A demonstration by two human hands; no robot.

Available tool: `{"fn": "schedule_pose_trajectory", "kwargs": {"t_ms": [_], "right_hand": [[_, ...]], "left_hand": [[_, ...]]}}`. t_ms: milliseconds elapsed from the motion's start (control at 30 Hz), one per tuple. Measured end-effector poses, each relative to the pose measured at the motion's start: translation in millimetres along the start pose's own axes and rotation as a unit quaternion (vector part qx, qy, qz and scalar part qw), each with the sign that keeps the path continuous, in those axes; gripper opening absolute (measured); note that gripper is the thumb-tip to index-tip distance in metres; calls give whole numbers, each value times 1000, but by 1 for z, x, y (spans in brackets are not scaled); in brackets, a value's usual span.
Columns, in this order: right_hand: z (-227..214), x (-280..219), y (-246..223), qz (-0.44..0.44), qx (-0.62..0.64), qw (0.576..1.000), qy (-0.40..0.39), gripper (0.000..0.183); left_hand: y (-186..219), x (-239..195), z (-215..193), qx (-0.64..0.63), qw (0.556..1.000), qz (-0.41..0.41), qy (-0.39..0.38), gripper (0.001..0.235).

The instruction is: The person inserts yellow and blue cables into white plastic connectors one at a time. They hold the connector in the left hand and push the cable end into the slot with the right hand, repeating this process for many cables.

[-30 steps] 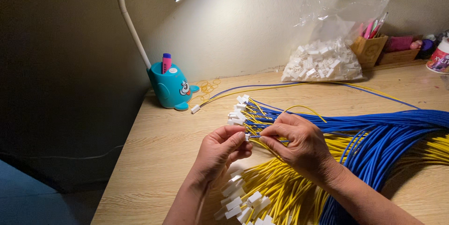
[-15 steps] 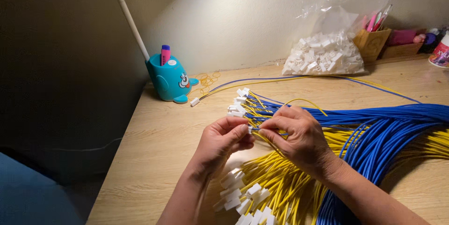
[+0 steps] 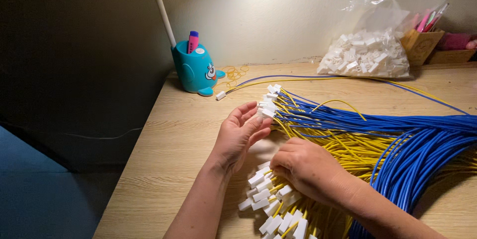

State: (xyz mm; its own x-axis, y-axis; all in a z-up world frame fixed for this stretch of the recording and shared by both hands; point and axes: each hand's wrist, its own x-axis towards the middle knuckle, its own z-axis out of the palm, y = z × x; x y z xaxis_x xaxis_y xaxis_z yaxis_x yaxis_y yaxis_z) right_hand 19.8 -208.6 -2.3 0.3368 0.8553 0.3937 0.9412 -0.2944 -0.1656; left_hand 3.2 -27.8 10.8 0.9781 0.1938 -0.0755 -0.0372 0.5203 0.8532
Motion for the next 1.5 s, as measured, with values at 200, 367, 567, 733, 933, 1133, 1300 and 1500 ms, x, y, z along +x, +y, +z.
{"fn": "schedule_pose_trajectory", "kwargs": {"t_ms": [200,367,567,733,933,1133,1300,1500], "right_hand": [[-3,-4,3,46,-30,998,-12,15],[-14,-2,4,190,14,982,11,7],[-18,1,10,195,-13,975,110,11],[-22,-2,12,166,-57,974,145,8],[-46,-10,3,129,-12,981,143,6],[-91,-74,-5,145,103,983,-45,11],[-102,-105,-7,31,190,964,-185,17],[-101,-98,-4,-12,142,972,-187,9]], "left_hand": [[2,3,-13,140,990,5,-12,13],[8,-6,-19,169,979,-38,-107,27],[5,-6,-19,103,978,-89,-160,36],[8,-9,-6,112,986,-62,-106,22],[-2,1,-16,29,993,-58,-102,19],[-10,5,-25,45,992,-34,-114,28],[3,-5,-14,57,994,-20,-91,32],[1,-7,-8,16,998,-34,-54,26]]}}
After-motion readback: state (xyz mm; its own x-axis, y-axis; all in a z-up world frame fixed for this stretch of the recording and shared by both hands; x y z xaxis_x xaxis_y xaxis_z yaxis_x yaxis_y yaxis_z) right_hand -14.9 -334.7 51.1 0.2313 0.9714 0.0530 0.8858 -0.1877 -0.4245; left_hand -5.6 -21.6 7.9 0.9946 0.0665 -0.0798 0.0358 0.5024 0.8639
